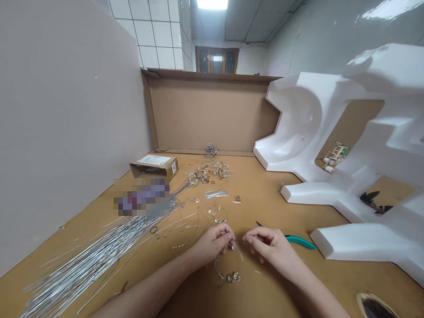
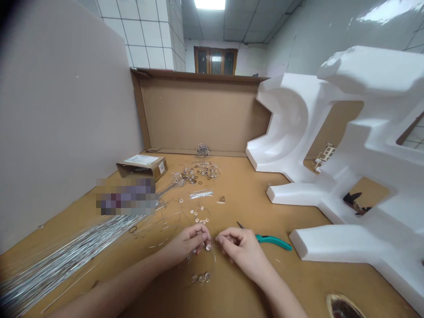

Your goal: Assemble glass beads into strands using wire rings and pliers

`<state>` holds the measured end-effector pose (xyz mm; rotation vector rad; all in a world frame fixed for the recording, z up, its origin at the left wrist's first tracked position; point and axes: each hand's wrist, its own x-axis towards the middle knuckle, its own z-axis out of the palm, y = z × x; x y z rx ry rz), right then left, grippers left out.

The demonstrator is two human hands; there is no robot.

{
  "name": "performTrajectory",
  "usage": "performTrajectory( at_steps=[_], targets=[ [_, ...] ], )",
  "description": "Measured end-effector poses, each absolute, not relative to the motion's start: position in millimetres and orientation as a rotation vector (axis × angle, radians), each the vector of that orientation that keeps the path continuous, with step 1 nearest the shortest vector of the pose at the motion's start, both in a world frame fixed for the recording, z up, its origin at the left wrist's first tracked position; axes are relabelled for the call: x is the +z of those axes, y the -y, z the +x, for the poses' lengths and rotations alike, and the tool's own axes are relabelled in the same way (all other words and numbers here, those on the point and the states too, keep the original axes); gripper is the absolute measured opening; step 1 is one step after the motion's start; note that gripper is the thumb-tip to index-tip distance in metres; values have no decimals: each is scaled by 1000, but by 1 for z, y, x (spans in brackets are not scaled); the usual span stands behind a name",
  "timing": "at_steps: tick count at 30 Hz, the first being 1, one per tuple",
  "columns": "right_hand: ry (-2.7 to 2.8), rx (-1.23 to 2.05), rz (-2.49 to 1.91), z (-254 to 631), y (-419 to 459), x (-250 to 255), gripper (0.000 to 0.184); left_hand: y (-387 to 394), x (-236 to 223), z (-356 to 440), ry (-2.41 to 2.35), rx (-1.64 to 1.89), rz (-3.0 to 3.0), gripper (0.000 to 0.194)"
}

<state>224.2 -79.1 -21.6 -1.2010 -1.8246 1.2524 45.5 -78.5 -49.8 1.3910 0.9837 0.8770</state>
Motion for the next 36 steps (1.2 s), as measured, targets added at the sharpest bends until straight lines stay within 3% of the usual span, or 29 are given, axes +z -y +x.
performTrajectory(
  at_steps=[11, 21, 27, 36],
  targets=[
    [2190, 778, -1168, 222, 84, -22, 19, 78, -54, 48, -1008, 885, 1417, 20],
    [1952, 1224, -1242, 222, 83, -22, 19, 85, -44, 46, -1034, 889, 1625, 12],
    [1906, 1252, -1218, 220, 83, -18, 24, 95, -28, 42, -1075, 1021, 1915, 24],
    [1685, 1392, -1112, 218, 82, -19, 34, 95, -18, 41, -1071, 895, 1701, 14]
  ],
)
